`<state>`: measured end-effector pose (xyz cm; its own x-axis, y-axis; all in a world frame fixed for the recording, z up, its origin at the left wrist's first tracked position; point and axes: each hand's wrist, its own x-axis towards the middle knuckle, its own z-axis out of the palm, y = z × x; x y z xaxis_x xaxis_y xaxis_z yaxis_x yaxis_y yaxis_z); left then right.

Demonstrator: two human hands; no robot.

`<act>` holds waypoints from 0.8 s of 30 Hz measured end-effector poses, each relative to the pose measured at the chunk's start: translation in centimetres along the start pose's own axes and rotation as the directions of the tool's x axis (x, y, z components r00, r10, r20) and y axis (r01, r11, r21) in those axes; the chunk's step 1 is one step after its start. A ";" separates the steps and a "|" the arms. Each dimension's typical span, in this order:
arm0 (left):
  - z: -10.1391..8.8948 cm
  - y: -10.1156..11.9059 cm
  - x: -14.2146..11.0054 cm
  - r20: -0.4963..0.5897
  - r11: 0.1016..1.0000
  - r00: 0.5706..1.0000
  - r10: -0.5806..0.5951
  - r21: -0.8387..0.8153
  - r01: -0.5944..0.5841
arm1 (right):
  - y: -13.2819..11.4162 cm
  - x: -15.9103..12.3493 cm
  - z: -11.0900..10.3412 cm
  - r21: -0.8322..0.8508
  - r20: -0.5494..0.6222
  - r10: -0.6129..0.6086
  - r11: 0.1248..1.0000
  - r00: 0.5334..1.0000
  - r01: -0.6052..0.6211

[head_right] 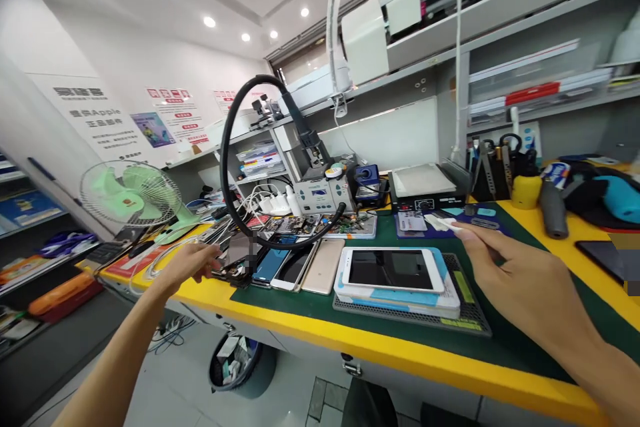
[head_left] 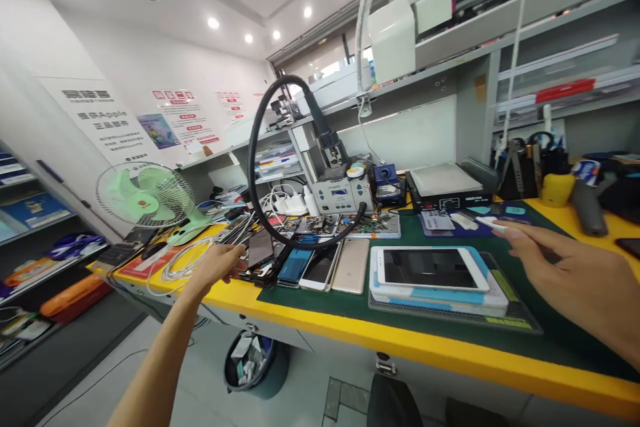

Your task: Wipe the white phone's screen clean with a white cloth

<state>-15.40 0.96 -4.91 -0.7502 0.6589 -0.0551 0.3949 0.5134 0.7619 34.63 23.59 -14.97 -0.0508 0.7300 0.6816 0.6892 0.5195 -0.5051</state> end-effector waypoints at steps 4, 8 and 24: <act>4.8 2.1 -5.0 0.285 0.936 0.893 0.348 -0.052 -0.348 | -2.5 0.3 -0.7 0.086 0.154 0.113 0.988 0.982 -0.127; 11.1 4.7 -8.8 0.390 0.659 0.593 0.704 -0.047 -0.751 | -3.5 -0.2 -1.1 0.157 0.136 0.004 0.987 0.991 -0.026; 17.2 7.3 -6.7 0.427 0.504 0.391 0.816 -0.191 -0.843 | -3.9 -4.3 -2.5 -0.030 0.138 -0.556 0.825 0.820 0.564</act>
<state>1.59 9.77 -10.12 0.2551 0.9109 0.3245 0.7297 -0.4015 0.5534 33.93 17.30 -14.65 -0.5241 0.3710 0.7666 0.5615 0.8273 -0.0165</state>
